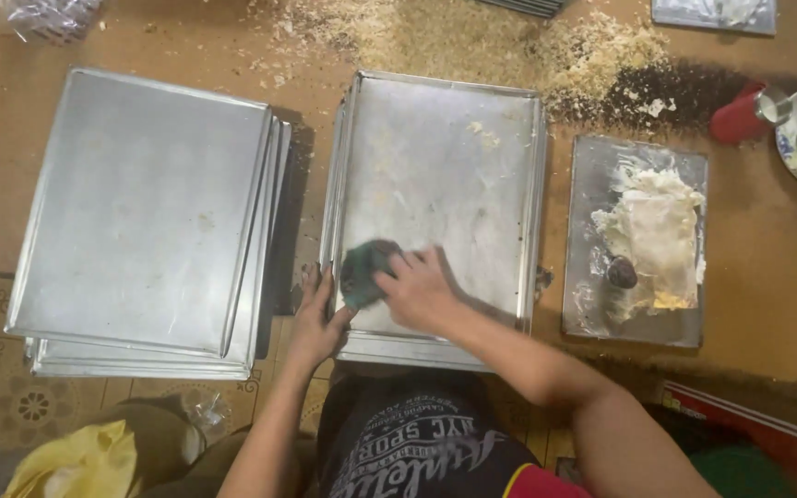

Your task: Cleaning residue off metal baking trays using a scraper and stacking them in a bakery production area.

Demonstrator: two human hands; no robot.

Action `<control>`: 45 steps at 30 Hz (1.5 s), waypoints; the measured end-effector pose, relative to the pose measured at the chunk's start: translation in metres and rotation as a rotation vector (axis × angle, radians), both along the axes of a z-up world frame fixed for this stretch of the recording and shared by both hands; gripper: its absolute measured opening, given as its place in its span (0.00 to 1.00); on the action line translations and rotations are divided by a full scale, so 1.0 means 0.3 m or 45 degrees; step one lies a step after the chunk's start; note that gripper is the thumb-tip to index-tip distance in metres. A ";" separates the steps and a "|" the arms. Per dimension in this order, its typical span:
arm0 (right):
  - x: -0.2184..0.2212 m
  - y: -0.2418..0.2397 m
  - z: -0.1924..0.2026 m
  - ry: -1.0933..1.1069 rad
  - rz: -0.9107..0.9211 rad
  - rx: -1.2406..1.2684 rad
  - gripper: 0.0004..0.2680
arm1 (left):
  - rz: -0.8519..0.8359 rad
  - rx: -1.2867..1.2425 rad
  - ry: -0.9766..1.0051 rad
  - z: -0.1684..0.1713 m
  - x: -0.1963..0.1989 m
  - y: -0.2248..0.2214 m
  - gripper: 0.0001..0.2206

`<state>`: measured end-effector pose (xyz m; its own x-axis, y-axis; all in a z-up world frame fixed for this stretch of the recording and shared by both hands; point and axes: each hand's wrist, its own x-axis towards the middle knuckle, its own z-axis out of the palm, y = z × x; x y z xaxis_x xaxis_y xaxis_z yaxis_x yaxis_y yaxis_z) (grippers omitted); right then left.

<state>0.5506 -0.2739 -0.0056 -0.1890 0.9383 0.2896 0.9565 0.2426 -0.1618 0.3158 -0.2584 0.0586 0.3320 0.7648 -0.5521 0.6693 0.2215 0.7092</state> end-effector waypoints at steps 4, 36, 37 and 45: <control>0.022 0.537 0.078 -0.023 -0.072 -0.174 0.07 | -0.050 -0.042 0.072 -0.004 -0.011 0.011 0.38; 0.395 -0.419 0.052 -0.053 -0.304 -0.227 0.08 | -0.175 0.817 0.710 -0.011 0.232 0.045 0.39; 0.442 -0.349 0.041 -0.124 -0.305 -0.020 0.07 | -0.194 0.839 0.721 -0.016 0.239 0.052 0.38; 0.584 0.257 0.160 -0.083 -0.480 -0.158 0.03 | -0.115 0.820 0.653 -0.044 0.208 0.059 0.34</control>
<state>0.7259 -0.1969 0.0424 0.1611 0.9724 0.1688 0.9840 -0.1451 -0.1036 0.3782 -0.2408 0.0453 0.2334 0.9656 -0.1146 0.9399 -0.1938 0.2810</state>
